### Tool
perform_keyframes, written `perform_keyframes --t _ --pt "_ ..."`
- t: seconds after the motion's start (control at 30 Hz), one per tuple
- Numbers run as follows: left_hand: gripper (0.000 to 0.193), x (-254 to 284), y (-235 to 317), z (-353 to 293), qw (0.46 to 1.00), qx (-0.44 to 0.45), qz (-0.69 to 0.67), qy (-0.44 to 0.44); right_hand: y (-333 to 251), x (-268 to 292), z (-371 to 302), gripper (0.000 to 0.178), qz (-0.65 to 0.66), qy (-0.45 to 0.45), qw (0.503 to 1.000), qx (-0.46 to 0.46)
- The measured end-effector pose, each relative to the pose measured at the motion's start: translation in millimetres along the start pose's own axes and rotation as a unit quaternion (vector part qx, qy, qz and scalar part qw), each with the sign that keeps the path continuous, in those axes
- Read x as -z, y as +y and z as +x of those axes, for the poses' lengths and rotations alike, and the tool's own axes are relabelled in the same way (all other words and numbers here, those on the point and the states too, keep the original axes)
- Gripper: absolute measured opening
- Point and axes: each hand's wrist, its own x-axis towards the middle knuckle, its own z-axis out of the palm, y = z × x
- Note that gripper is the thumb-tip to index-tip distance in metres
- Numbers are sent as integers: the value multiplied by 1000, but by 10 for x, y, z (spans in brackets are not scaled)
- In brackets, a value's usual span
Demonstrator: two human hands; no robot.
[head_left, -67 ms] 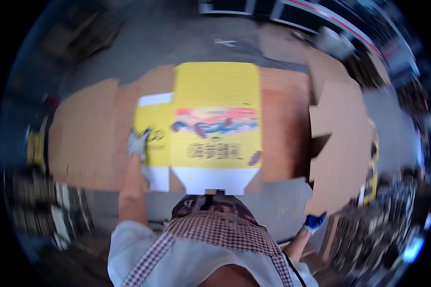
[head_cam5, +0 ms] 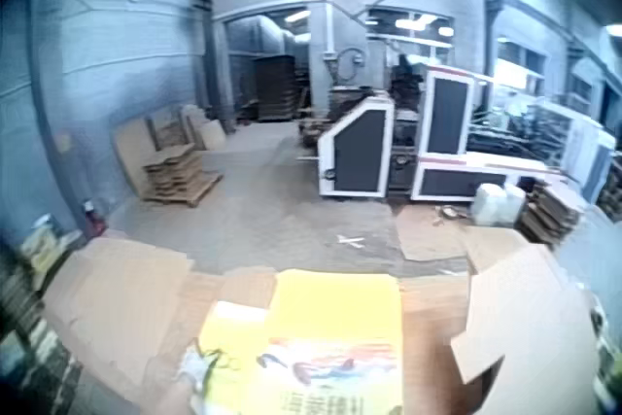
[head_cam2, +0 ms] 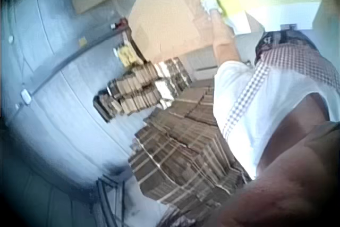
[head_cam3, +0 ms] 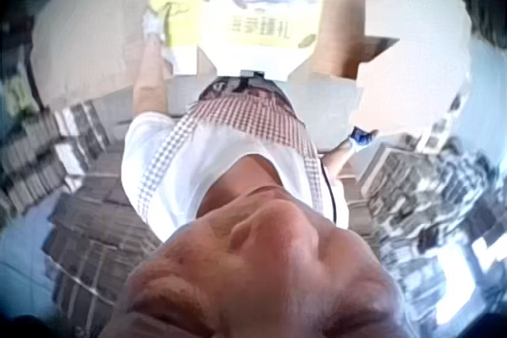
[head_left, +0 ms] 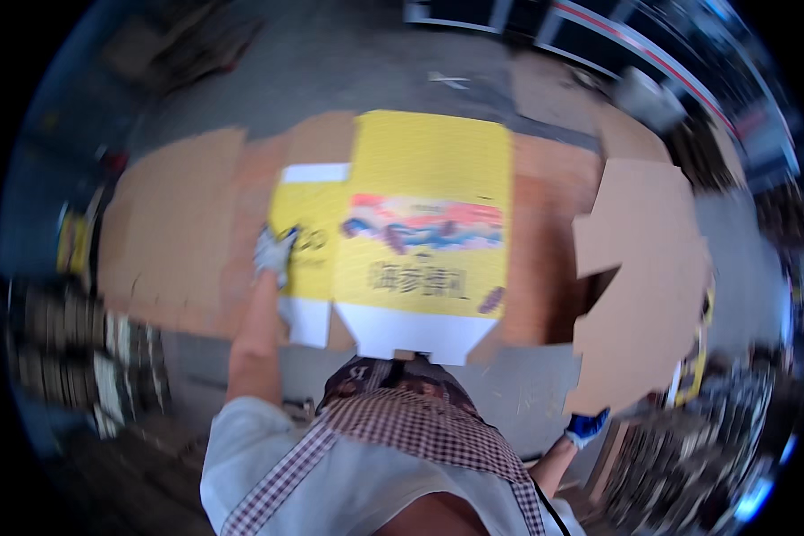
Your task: The person assembles flat cardboard boxes by folding the pre-cut panels into shape. They repeatedly pick up a flat sheet, fold the sides to form a rectangular container, and place the finished box on a growing stack. The process is continuous and repetitive throughout the clip.
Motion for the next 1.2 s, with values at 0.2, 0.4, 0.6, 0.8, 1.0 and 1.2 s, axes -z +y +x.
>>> perform_keyframes --t 0.2,0.4,0.6,0.8,1.0,1.2 --pt "84 136 -93 -133 995 -4 -43 86 319 -666 129 59 -173 -121 974 -87" --pt "99 760 -763 -302 958 185 187 110 602 -1566 666 47 -461 -106 881 8" --pt "92 953 -1334 -353 961 158 220 48 459 -1942 1293 46 -814 122 538 183" --pt "76 1049 -1772 -614 959 33 277 58 2226 -2684 476 46 -698 -88 698 136" --pt "89 1092 -1666 -1148 968 113 191 118 3845 -2981 -639 53 -678 -382 614 131" --pt "120 984 -1524 -1025 941 288 144 107 4345 -2719 -976 67 -830 -312 269 377"
